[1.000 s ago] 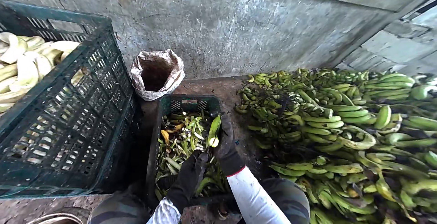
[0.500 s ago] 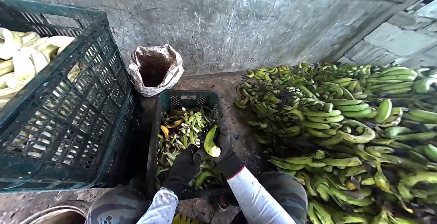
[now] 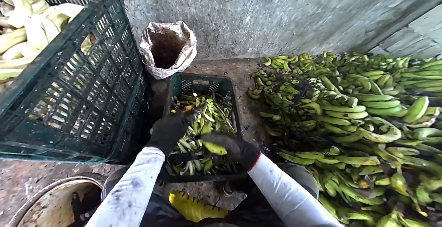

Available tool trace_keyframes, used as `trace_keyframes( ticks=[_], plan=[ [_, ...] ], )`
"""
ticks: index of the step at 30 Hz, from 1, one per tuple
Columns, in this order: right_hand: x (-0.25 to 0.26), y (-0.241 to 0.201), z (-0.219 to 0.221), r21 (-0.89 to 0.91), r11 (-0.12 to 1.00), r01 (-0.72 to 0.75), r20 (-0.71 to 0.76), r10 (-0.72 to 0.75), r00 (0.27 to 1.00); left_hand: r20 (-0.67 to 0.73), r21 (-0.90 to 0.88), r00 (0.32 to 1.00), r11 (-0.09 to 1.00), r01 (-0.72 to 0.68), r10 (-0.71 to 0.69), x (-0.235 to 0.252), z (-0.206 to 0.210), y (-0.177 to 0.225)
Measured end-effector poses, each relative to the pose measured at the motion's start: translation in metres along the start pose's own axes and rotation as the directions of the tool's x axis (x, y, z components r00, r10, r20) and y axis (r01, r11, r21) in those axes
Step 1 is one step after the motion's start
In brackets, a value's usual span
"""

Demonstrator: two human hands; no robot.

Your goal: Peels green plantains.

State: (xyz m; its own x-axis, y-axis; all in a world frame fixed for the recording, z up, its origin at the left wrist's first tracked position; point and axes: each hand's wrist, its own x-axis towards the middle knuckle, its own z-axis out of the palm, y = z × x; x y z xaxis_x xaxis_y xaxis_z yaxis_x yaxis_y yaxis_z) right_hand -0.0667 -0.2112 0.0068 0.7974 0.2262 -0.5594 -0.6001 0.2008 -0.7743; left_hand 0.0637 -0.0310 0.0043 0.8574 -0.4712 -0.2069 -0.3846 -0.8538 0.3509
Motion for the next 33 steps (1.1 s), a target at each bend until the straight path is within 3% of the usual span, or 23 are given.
trace_keyframes(
  ticks=[2,3,5,6,7,8,11,13,14,16,18,20,22,24,25,29,33],
  plan=[
    [0.001,0.01,0.009,-0.189,0.975,-0.121,-0.012,0.121,0.993,-0.084,-0.345,0.98,0.928,0.139,-0.178,0.017,-0.006,-0.029],
    [0.005,0.015,0.009,-0.265,0.95,-0.163,-0.03,0.16,0.987,-0.099,-0.546,0.967,0.825,0.145,-0.235,0.019,-0.013,-0.041],
    [0.023,0.017,0.0,-0.379,0.897,-0.226,-0.081,0.212,0.974,-0.15,-0.88,0.936,0.475,0.02,-0.319,0.016,-0.021,-0.054],
    [0.035,0.009,-0.007,-0.423,0.874,-0.24,-0.118,0.209,0.971,-0.145,-0.961,0.928,0.271,-0.05,-0.343,0.012,-0.026,-0.054],
    [0.045,-0.01,-0.009,-0.458,0.856,-0.239,-0.154,0.188,0.97,-0.125,-0.988,0.927,0.128,-0.085,-0.355,0.007,-0.031,-0.052],
    [0.055,-0.037,-0.008,-0.478,0.849,-0.224,-0.212,0.136,0.968,-0.103,-0.994,0.927,0.064,-0.086,-0.361,0.004,-0.035,-0.048],
    [0.094,-0.124,-0.008,-0.406,0.913,0.048,-0.236,-0.156,0.959,-0.072,-0.997,0.936,0.063,-0.054,-0.345,0.003,-0.038,-0.04],
    [0.115,-0.17,-0.007,-0.286,0.922,0.261,-0.313,-0.347,0.884,-0.09,-0.994,0.934,0.089,-0.063,-0.345,0.005,-0.037,-0.038],
    [0.114,-0.188,-0.007,-0.283,0.912,0.298,-0.366,-0.39,0.845,-0.103,-0.992,0.935,0.101,-0.073,-0.339,0.004,-0.037,-0.038],
    [0.102,-0.2,-0.007,-0.478,0.831,0.284,-0.378,-0.486,0.788,-0.123,-0.99,0.941,0.112,-0.092,-0.317,0.001,-0.038,-0.042],
    [0.085,-0.178,-0.01,-0.791,0.592,0.154,-0.264,-0.557,0.787,-0.125,-0.991,0.949,0.074,-0.108,-0.29,-0.003,-0.038,-0.045],
    [0.063,-0.127,-0.016,-0.947,0.321,0.01,-0.14,-0.443,0.886,-0.127,-0.992,0.949,0.055,-0.116,-0.29,-0.004,-0.038,-0.047],
    [0.041,-0.059,-0.027,-0.99,0.138,-0.022,-0.05,-0.205,0.978,-0.219,-0.975,0.956,0.079,-0.207,-0.197,0.002,-0.022,-0.06],
    [0.027,0.001,-0.037,-1.0,-0.023,-0.002,-0.004,0.051,0.999,-0.374,-0.918,0.927,0.154,-0.365,-0.035,0.018,0.011,-0.085],
    [0.023,0.025,-0.038,-0.996,-0.077,0.036,0.028,0.111,0.993,-0.387,-0.907,0.922,0.186,-0.378,-0.011,0.021,0.019,-0.089],
    [0.025,0.073,-0.032,-0.99,-0.132,0.044,0.025,0.142,0.99,-0.314,-0.949,0.948,0.055,-0.311,-0.048,0.016,0.015,-0.068],
    [0.044,0.085,-0.032,-0.995,-0.09,-0.047,-0.066,0.213,0.975,-0.058,-0.998,0.968,0.01,-0.058,-0.243,-0.012,-0.038,-0.016]
  ],
)
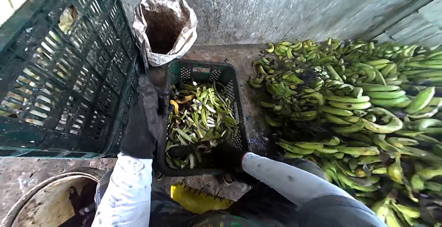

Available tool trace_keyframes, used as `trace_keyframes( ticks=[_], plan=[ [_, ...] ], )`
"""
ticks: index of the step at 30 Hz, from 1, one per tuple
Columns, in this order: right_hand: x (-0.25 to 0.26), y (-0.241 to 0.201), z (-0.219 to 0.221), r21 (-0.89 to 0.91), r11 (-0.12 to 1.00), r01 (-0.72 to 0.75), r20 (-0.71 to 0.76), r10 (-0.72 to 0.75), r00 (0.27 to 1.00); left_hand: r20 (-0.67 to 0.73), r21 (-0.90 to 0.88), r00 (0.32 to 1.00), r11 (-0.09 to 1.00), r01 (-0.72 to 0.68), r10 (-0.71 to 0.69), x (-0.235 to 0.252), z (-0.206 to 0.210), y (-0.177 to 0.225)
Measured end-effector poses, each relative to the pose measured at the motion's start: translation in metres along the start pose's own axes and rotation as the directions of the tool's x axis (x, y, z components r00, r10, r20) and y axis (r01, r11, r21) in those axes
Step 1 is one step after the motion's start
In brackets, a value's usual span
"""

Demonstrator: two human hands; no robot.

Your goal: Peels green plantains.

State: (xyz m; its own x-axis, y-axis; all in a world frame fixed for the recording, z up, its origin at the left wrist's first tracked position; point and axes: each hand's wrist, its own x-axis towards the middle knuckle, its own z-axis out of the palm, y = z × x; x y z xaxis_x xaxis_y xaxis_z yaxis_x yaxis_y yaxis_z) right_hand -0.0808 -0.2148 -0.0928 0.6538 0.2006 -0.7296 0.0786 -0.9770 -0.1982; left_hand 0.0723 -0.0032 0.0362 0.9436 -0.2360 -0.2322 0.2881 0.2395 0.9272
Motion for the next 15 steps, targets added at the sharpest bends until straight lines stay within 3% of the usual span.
trace_keyframes(
  ticks=[4,7,9,10,12,15],
  plan=[
    [0.006,0.004,0.004,0.01,1.0,0.019,0.013,-0.019,1.0,0.037,-0.008,0.998,0.999,-0.045,0.045,-0.001,0.0,-0.008],
    [-0.004,0.013,0.001,0.006,0.995,0.102,-0.103,-0.101,0.99,0.171,-0.065,0.975,0.989,-0.132,0.141,0.014,-0.017,-0.036],
    [-0.025,0.017,-0.022,0.191,0.977,0.098,-0.259,-0.046,0.965,0.225,-0.058,0.953,0.979,-0.195,0.204,0.019,-0.021,-0.049],
    [-0.036,0.021,-0.033,0.278,0.95,0.14,-0.412,-0.014,0.911,0.218,-0.024,0.953,0.977,-0.211,0.211,0.015,-0.017,-0.049],
    [-0.052,0.031,-0.054,0.481,0.827,0.29,-0.674,0.139,0.725,0.182,0.08,0.967,0.977,-0.197,0.18,-0.002,0.001,-0.04],
    [-0.071,0.031,-0.088,0.652,0.397,0.646,-0.751,0.458,0.476,0.243,0.249,0.959,0.946,-0.208,0.147,-0.031,0.027,-0.041]
  ],
)
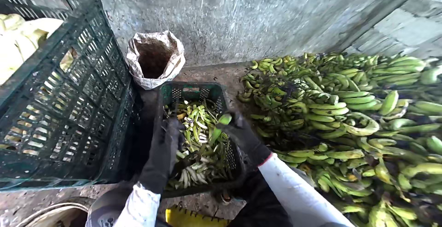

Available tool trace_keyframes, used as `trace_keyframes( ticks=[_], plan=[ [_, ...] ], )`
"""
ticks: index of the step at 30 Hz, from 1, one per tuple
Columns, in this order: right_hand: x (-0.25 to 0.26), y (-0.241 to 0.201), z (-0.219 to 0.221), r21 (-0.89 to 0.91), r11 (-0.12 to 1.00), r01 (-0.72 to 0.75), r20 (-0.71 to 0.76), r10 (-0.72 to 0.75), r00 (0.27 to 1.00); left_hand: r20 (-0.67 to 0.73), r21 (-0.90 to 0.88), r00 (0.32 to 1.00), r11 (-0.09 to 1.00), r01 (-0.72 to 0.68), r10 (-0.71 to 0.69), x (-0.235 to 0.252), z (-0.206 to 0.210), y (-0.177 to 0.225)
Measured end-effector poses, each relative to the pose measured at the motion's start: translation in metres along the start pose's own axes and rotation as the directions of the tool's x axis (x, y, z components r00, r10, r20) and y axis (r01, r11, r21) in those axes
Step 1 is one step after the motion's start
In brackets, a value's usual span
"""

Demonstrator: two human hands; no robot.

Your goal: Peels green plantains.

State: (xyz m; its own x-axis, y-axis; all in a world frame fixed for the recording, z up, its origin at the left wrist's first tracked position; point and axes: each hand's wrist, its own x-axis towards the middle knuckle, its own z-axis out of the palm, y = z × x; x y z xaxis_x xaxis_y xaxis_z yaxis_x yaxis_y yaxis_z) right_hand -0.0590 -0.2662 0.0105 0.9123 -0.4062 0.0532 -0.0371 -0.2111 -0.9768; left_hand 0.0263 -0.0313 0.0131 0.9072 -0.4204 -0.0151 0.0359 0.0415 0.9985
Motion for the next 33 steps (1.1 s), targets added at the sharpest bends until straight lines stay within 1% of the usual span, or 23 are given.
trace_keyframes(
  ticks=[2,4,6,9,13,16,18,20,22,24,26,29,31,33],
  plan=[
    [0.008,-0.022,0.002,0.229,0.973,0.023,-0.172,0.017,0.985,0.075,0.087,0.997,0.996,-0.028,0.021,-0.016,0.019,-0.006],
    [0.012,-0.033,0.01,0.31,0.942,0.125,-0.282,-0.035,0.959,0.134,0.061,0.991,0.998,-0.017,0.008,-0.028,0.035,-0.013],
    [0.012,-0.035,0.021,0.338,0.911,0.237,-0.323,-0.124,0.938,0.173,-0.021,0.985,1.0,0.018,-0.014,-0.033,0.046,-0.022],
    [0.006,-0.037,0.041,0.341,0.874,0.345,-0.404,-0.195,0.894,0.16,-0.086,0.986,0.994,0.065,-0.051,-0.033,0.054,-0.025],
    [-0.003,-0.039,0.059,0.36,0.821,0.444,-0.484,-0.242,0.841,0.142,-0.101,0.984,0.987,0.123,-0.108,-0.028,0.059,-0.018],
    [-0.005,-0.036,0.063,0.346,0.799,0.492,-0.489,-0.294,0.821,0.129,-0.137,0.986,0.983,0.126,-0.108,-0.027,0.062,-0.018],
    [-0.006,-0.037,0.063,0.342,0.8,0.493,-0.495,-0.292,0.818,0.129,-0.144,0.983,0.978,0.149,-0.131,-0.027,0.062,-0.023],
    [-0.004,-0.045,0.059,0.377,0.808,0.452,-0.524,-0.217,0.824,0.123,-0.158,0.972,0.963,0.218,-0.2,-0.027,0.06,-0.04],
    [0.004,-0.054,0.044,0.423,0.818,0.389,-0.495,-0.151,0.856,0.126,-0.137,0.957,0.951,0.276,-0.26,-0.03,0.057,-0.058],
    [0.015,-0.052,0.028,0.497,0.816,0.295,-0.381,-0.1,0.919,0.168,-0.101,0.957,0.962,0.254,-0.235,-0.037,0.055,-0.059],
    [0.027,-0.039,0.017,0.602,0.766,0.224,-0.265,-0.073,0.961,0.241,-0.086,0.954,0.976,0.202,-0.177,-0.042,0.054,-0.052],
    [0.032,-0.032,0.015,0.642,0.748,0.168,-0.242,-0.01,0.97,0.315,-0.045,0.945,0.993,0.106,-0.087,-0.047,0.057,-0.045],
    [0.031,-0.029,0.019,0.649,0.744,0.156,-0.237,0.002,0.972,0.338,-0.015,0.937,0.995,0.094,-0.084,-0.048,0.058,-0.045],
    [0.03,-0.027,0.021,0.639,0.747,0.18,-0.267,-0.004,0.964,0.35,-0.009,0.933,0.995,0.096,-0.087,-0.048,0.061,-0.046]
  ],
)
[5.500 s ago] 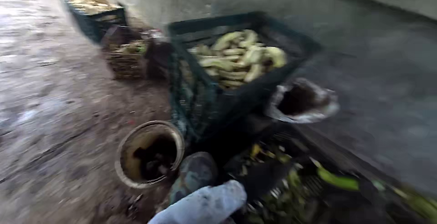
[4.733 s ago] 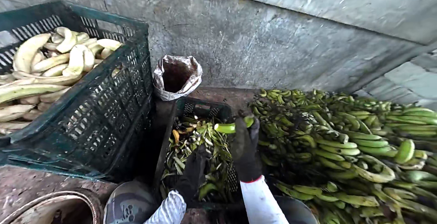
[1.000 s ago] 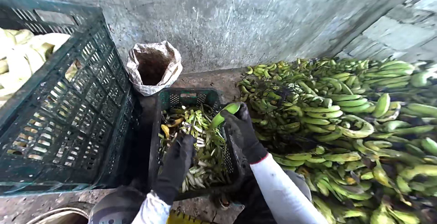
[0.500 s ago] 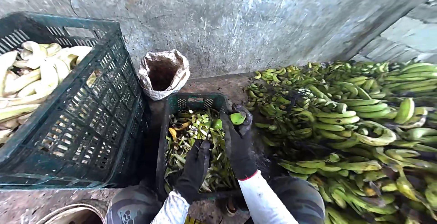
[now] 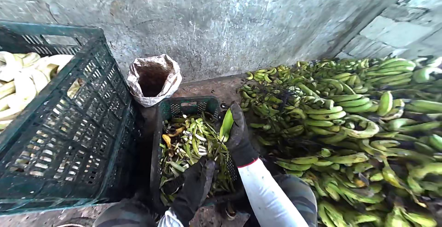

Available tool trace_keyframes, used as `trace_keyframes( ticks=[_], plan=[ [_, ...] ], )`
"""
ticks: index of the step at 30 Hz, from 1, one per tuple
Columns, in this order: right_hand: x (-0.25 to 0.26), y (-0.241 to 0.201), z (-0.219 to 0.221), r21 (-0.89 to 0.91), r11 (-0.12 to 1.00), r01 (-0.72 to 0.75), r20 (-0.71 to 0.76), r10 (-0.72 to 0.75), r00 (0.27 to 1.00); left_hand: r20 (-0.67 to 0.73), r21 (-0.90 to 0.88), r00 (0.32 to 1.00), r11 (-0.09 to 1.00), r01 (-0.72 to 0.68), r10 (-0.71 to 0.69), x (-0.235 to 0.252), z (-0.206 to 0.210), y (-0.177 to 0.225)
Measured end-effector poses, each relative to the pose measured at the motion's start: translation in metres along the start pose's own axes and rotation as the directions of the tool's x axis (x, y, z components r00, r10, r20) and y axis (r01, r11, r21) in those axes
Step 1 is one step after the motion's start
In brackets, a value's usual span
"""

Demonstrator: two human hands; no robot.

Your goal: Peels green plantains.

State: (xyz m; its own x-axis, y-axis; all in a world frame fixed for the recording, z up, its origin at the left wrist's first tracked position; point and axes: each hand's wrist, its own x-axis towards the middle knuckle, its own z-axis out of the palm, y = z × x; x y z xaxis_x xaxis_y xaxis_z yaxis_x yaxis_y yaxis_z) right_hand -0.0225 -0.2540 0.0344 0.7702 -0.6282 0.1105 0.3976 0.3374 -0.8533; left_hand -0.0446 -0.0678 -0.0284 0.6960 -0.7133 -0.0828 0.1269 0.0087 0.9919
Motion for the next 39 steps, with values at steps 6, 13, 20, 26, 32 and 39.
trace_keyframes(
  ticks=[6,13,20,26,32,39],
  plan=[
    [-0.001,0.002,0.001,-0.01,0.999,0.05,-0.032,-0.05,0.998,0.018,0.039,1.0,0.999,0.001,-0.001,0.0,0.002,0.0],
    [-0.012,0.017,0.004,0.249,0.958,-0.141,-0.001,0.146,0.989,-0.025,0.197,0.997,0.977,0.081,-0.078,0.008,-0.002,0.002],
    [-0.026,0.031,0.0,0.076,0.988,-0.133,-0.02,0.135,0.991,-0.066,0.231,0.993,0.967,0.109,-0.096,0.012,-0.008,-0.006],
    [-0.017,0.034,-0.012,-0.052,0.998,-0.036,-0.121,0.03,0.992,-0.035,0.375,0.991,0.917,0.133,-0.13,0.012,-0.009,-0.008],
    [-0.035,0.043,-0.007,0.172,0.958,-0.231,0.07,0.222,0.973,-0.036,0.541,0.992,0.832,0.121,-0.12,0.024,-0.02,-0.013],
    [-0.056,0.06,-0.019,0.083,0.959,-0.271,0.116,0.261,0.958,-0.129,0.765,0.964,0.596,0.246,-0.232,0.023,-0.025,0.005]
  ],
)
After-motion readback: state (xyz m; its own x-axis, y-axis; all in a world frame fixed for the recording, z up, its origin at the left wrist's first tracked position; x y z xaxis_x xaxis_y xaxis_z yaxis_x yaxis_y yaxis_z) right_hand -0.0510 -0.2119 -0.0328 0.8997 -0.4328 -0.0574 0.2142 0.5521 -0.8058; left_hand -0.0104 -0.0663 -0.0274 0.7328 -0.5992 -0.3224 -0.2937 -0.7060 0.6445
